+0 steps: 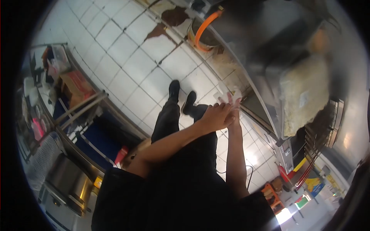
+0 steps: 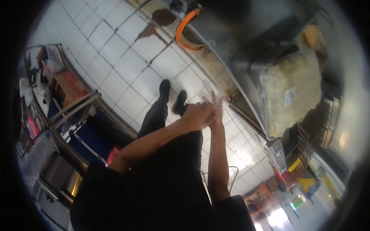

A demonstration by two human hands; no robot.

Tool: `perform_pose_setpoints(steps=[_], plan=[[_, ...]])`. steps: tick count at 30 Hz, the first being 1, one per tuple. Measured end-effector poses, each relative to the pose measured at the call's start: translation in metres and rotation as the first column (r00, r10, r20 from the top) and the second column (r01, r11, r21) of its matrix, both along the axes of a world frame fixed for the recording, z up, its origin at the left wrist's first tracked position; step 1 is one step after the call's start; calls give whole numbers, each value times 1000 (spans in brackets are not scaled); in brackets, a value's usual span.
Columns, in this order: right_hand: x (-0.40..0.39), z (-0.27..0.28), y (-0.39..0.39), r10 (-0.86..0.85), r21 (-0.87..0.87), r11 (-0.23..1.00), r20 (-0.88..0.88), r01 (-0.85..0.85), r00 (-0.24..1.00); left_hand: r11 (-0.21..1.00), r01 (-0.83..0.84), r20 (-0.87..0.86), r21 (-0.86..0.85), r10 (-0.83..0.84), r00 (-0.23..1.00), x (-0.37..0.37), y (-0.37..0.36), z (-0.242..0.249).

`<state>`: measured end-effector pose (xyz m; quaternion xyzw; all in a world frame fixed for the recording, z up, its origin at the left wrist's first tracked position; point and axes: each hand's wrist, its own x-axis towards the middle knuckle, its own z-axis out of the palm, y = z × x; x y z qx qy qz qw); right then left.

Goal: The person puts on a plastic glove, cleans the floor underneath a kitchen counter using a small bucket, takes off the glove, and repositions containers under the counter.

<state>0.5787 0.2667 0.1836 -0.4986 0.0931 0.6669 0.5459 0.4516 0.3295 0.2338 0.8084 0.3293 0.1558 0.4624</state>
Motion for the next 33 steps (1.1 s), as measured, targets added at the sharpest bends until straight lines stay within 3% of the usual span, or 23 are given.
perform_pose_setpoints(steps=[3, 6, 7, 9, 10, 11, 12, 14, 15, 17, 18, 20, 22, 23, 24, 25, 27, 28, 30, 33], plan=[[10, -29, -7, -53, 157, 984, -221, 89, 974, 983, 91, 48, -158, -84, 995, 2, 6, -52], [31, -84, 13, -148, 1, 989, -143, 150, 979, 951, 218, 52, -221, -212, 976, 35, 15, -135], [36, -109, 20, -151, 22, 988, -116, 155, 982, 947, 217, 124, -238, -192, 974, 49, 15, -171], [32, -150, 45, -119, -122, 983, 126, 134, 985, 942, 240, 127, -234, -216, 968, 72, 20, -220], [55, -194, 33, -145, -126, 981, 17, 146, 989, 941, 260, 128, -219, -236, 963, 84, 23, -242], [76, -235, 24, -169, -137, 978, -90, 156, 981, 876, 428, 66, -221, -424, 903, 90, 31, -249], [73, -235, 41, -185, -219, 958, 19, 185, 982, 799, 507, 219, -323, -458, 861, 102, 33, -278], [107, -306, 41, -124, -213, 967, 83, 139, 989, 776, 590, 316, -224, -515, 797, 124, 32, -332], [112, -323, 53, -166, -224, 951, 209, 212, 964, 743, 661, 265, -104, -620, 739, 134, 44, -352], [124, -360, 60, -259, -228, 894, 440, 386, 860, 605, 789, 116, 106, -796, 595, 155, 62, -384], [137, -396, 52, -261, 37, 959, 505, 281, 823, 561, 819, 62, 123, -828, 558, 162, 74, -398], [172, -489, 13, -351, 484, 875, 630, 3, 693, 429, 892, -40, 140, -898, 438, 181, 107, -420], [167, -535, -24, -429, 343, 903, 748, 259, 507, 395, 912, 256, 112, -898, 358, 191, 143, -463], [164, -556, -41, -431, 270, 880, 800, 391, 418, 551, 825, 208, -125, -798, 565, 178, 158, -470], [155, -587, -55, -374, 206, 875, 862, 438, 341, 661, 750, 128, 14, -745, 654, 175, 171, -493], [145, -613, -72, -147, 13, 907, 947, 422, 287, 661, 746, 49, -87, -745, 666, 162, 187, -492], [124, -663, -106, 350, -392, 819, 920, 418, 178, 720, 686, -169, -104, -693, 701, 142, 204, -511], [130, -734, -144, 426, -378, 862, 901, 338, -79, 712, 701, -207, -38, -692, 692, 127, 214, -531], [130, -763, -159, 578, -484, 766, 807, 424, -123, 710, 702, -405, -60, -659, 633, 105, 220, -551], [160, -793, -165, 719, -550, 641, 675, 536, -168, 706, 625, -613, -333, -665, 426, 83, 210, -546]])
